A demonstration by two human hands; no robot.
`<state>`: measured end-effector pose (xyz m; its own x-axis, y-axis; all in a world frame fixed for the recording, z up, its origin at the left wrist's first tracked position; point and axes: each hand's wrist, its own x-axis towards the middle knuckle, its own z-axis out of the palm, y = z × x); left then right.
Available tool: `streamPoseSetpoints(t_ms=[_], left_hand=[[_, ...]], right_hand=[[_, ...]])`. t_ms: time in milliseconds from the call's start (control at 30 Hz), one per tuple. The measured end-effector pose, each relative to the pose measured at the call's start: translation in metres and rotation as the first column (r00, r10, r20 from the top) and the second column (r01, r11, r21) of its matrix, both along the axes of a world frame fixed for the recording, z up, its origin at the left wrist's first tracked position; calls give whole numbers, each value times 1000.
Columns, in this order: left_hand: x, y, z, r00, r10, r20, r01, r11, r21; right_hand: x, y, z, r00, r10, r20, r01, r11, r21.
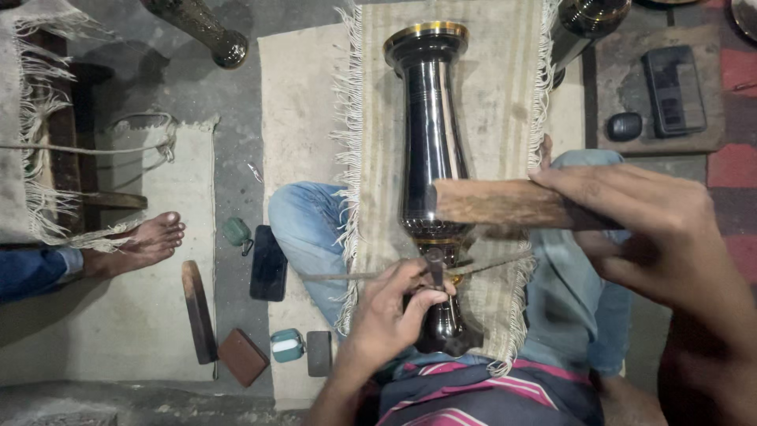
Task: The person sits on the floor with a metal vase laid on a mat, holds a punch against the vase's brass band, and repeatedly strikes the punch with a wooden mallet, repositioning the punch around the band to work a decorative pattern into the brass.
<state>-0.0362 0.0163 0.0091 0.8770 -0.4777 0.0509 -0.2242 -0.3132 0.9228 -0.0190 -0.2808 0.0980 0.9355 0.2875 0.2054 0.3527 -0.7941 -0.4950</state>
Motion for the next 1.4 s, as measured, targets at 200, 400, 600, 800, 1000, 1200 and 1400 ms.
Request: streamPoseSetpoints(t_ms=[200,400,600,800,1000,1200,1400], left_hand=[[24,10,9,975,-218,-50,216,975,-45],[27,10,8,968,-250,-15,249,966,-66],[29,11,5,956,-291,-37,280,944,-172],[18,14,-3,980,-201,3,200,973,-112],[-5,5,-14,987,11,-159,-35,988,-150],[-27,-9,-16,907,243,-343,-319,930,-183],[-41,-23,-26,864,381,-330,-475,834,-281]], right_hand=[[-16,-3,-11,987,-72,145,78,996,-34],[-20,5,5,980,-105,170,122,988,-95],[-24,4,-22,992,-115,59,114,993,20],[-18,-3,-31,988,37,148,-42,999,32],[14,10,-8,974,213,73,-173,915,-365],[33,31,10,950,290,120,-214,879,-425],[45,48,20,945,326,-34,-301,823,-482]])
